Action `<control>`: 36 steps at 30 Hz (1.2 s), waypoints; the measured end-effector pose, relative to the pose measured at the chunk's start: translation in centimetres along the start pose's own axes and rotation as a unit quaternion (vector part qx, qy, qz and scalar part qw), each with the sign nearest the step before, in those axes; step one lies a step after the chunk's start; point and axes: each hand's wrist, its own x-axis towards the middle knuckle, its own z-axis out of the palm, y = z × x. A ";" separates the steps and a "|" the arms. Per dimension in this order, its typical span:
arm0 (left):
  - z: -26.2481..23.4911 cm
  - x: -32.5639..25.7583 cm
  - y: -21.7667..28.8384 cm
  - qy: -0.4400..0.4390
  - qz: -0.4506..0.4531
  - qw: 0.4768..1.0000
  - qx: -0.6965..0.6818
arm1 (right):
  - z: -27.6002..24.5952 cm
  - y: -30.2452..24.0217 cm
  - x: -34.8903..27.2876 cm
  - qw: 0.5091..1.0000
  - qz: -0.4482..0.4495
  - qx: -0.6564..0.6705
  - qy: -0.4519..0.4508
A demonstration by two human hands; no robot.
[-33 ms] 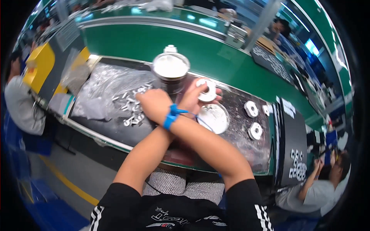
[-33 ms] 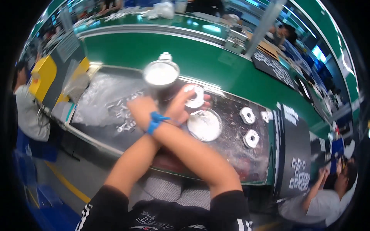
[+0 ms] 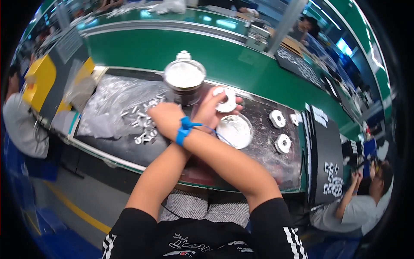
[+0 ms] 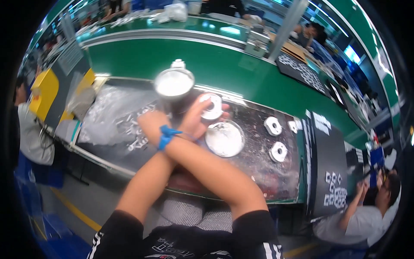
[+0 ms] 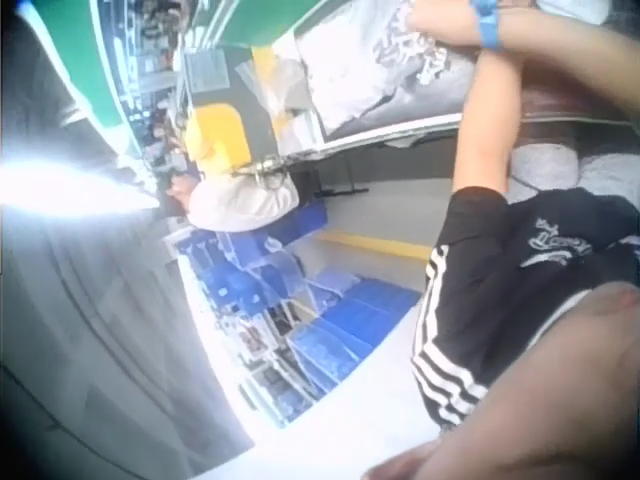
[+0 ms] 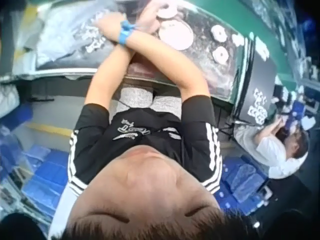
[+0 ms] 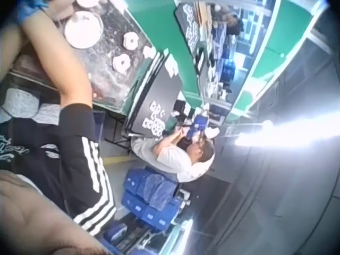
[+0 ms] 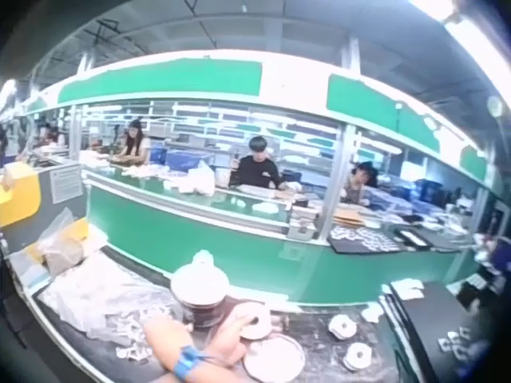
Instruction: Assembling small plastic clips and components into circular white lighting fixture housings at a factory workbench.
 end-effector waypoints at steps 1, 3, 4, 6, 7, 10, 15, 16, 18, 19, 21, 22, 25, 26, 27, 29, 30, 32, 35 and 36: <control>-0.6 -0.1 0.4 0.001 0.001 1.000 0.000 | 0.6 -0.7 0.3 1.000 0.006 -0.008 -0.006; -0.5 -0.3 0.5 0.002 0.001 1.000 0.004 | -0.2 -0.6 0.0 1.000 -0.008 0.011 -0.004; -0.5 -0.3 0.4 0.000 0.000 1.000 0.004 | -1.4 -1.1 -0.3 1.000 -0.011 0.014 -0.008; -0.2 -0.1 0.1 -0.014 -0.009 1.000 0.002 | -4.0 -1.8 -2.7 0.987 -0.008 0.125 0.095; 0.2 -0.2 0.1 -0.005 -0.012 1.000 0.005 | -5.4 -1.8 -4.5 0.978 -0.018 0.182 0.102; 1.1 -0.5 0.5 -0.002 0.008 1.000 0.018 | -10.3 -2.9 -12.0 0.944 0.004 0.279 0.175; 1.7 -1.1 0.6 0.004 0.027 1.000 0.011 | -9.8 -1.5 -23.5 0.932 0.224 0.239 0.159; 1.7 -1.1 0.7 0.002 0.030 0.999 0.015 | -9.6 -1.2 -24.7 0.930 0.249 0.216 0.161; 1.5 -1.1 0.6 -0.005 0.033 0.999 0.017 | -9.5 -0.5 -26.4 0.935 0.248 0.201 0.156; 1.4 -1.0 0.6 -0.003 0.031 0.999 0.018 | -9.6 -0.3 -27.0 0.939 0.246 0.186 0.154; 1.3 -0.9 0.5 0.003 0.033 0.999 0.024 | -9.9 0.1 -27.6 0.942 0.245 0.184 0.139; 1.2 -0.8 0.5 0.002 0.035 0.999 0.026 | -10.1 0.5 -27.6 0.944 0.239 0.191 0.127; 1.1 -0.7 0.3 0.011 0.036 0.999 0.025 | -10.5 1.6 -27.8 0.952 0.216 0.185 0.113; 1.0 -0.7 0.3 0.011 0.036 0.999 0.019 | -10.9 2.0 -27.7 0.955 0.209 0.172 0.117; 0.8 -0.7 0.3 0.012 0.037 0.999 0.014 | -11.5 2.4 -27.6 0.943 0.245 0.188 0.124; 1.0 -0.7 0.5 0.014 0.036 0.999 0.011 | -12.7 3.9 -27.8 0.929 0.290 0.179 0.146; 1.1 -0.6 0.5 0.013 0.036 0.999 0.012 | -13.3 4.9 -27.7 0.916 0.329 0.190 0.129; 1.0 -0.6 0.7 0.014 0.040 0.999 0.007 | -13.6 7.1 -27.4 0.905 0.344 0.207 0.143; 1.0 -0.7 0.9 0.014 0.045 0.999 -0.002 | -13.7 9.5 -26.8 0.896 0.361 0.221 0.132; 1.0 -0.7 0.9 0.013 0.043 0.999 -0.001 | -13.7 10.0 -26.4 0.899 0.359 0.214 0.127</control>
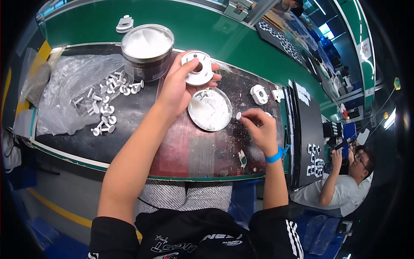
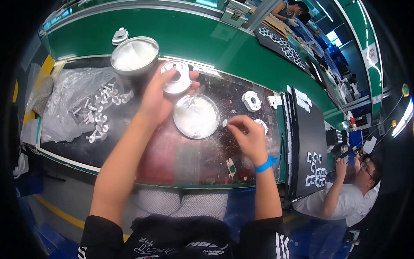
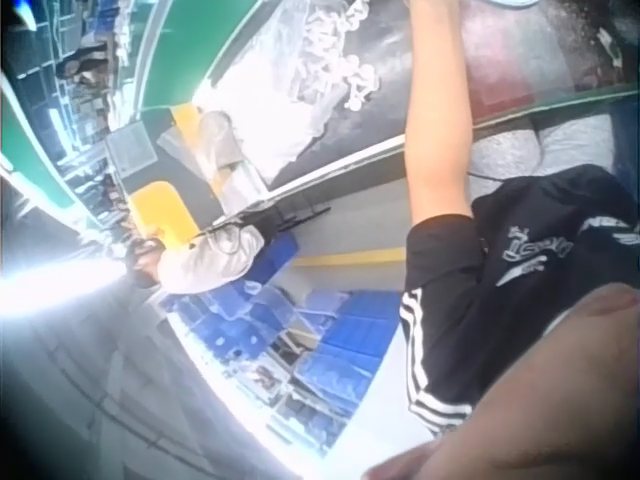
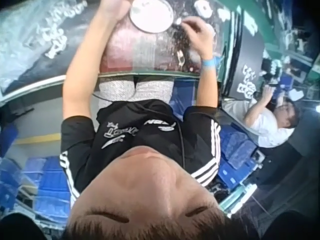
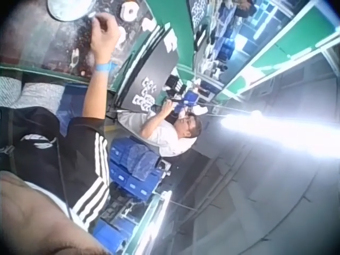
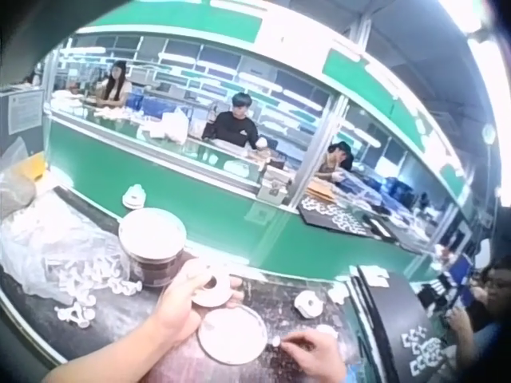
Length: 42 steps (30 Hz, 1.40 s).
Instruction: Assembling small plastic clips and components into circular white lighting fixture housings at a factory workbench.
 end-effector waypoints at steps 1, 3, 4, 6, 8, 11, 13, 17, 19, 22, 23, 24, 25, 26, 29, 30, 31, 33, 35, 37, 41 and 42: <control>0.0 0.0 0.0 0.000 -0.002 1.000 0.000 | 0.0 0.3 0.5 1.000 0.002 -0.003 -0.005; 0.1 0.0 0.0 0.006 -0.005 1.000 -0.007 | -0.2 0.9 1.3 0.999 -0.033 -0.022 -0.007; 0.0 0.0 0.0 0.000 0.000 1.000 -0.004 | -0.2 0.9 1.7 0.999 -0.043 -0.028 -0.016; -0.1 0.0 0.0 -0.007 0.009 1.000 -0.002 | 0.0 0.9 2.1 0.999 -0.017 -0.014 -0.023; -0.2 0.0 0.0 -0.008 0.011 1.000 -0.009 | 0.0 0.8 2.6 0.999 0.014 0.003 -0.032; -0.2 0.1 -0.1 -0.010 0.014 1.000 -0.017 | -0.4 -0.6 3.7 0.993 -0.049 -0.090 -0.061; -0.2 0.2 0.0 -0.009 0.018 1.000 -0.024 | -0.2 -1.5 4.4 0.987 -0.063 -0.121 -0.081; -0.1 0.2 0.1 -0.008 0.019 0.999 -0.034 | -0.2 -1.9 5.4 0.979 -0.073 -0.140 -0.129; -0.2 0.2 0.1 -0.012 0.022 0.999 -0.034 | 0.0 -2.3 5.5 0.978 -0.072 -0.143 -0.136; -0.2 0.1 0.2 -0.018 0.028 0.999 -0.034 | 0.5 -2.9 5.7 0.973 -0.087 -0.157 -0.144; -0.2 0.1 0.2 -0.020 0.030 0.999 -0.036 | 0.6 -2.9 5.8 0.971 -0.095 -0.165 -0.147; -0.1 0.1 0.2 -0.019 0.030 0.999 -0.036 | 0.6 -3.0 5.9 0.968 -0.103 -0.173 -0.150; -0.1 0.1 0.2 -0.020 0.031 0.999 -0.037 | 0.7 -3.1 5.9 0.968 -0.103 -0.173 -0.151; 0.0 0.1 0.2 -0.021 0.032 0.999 -0.037 | 0.8 -3.2 5.9 0.967 -0.105 -0.177 -0.153; 0.0 0.0 0.3 -0.021 0.033 0.999 -0.037 | 1.0 -3.4 6.0 0.964 -0.106 -0.185 -0.158; -0.1 0.0 0.3 -0.020 0.033 0.999 -0.037 | 1.1 -3.4 6.0 0.963 -0.104 -0.191 -0.159; 0.1 -0.2 0.5 -0.015 0.027 0.999 -0.029 | 1.1 -3.4 6.0 0.963 -0.103 -0.191 -0.160; 0.1 -0.2 0.4 -0.011 0.022 0.999 -0.021 | 1.1 -3.4 6.0 0.964 -0.107 -0.186 -0.155; 0.1 0.0 0.3 -0.017 0.034 0.999 -0.033 | 1.0 -3.4 6.0 0.965 -0.106 -0.185 -0.155; 0.0 0.0 0.3 -0.018 0.035 0.999 -0.033 | 1.0 -3.4 6.0 0.965 -0.105 -0.183 -0.155; 0.0 0.0 0.3 -0.019 0.035 0.999 -0.035 | 1.1 -3.5 6.1 0.961 -0.099 -0.198 -0.165; 0.0 0.0 0.3 -0.018 0.035 0.999 -0.035 | 1.1 -3.5 6.1 0.960 -0.098 -0.201 -0.166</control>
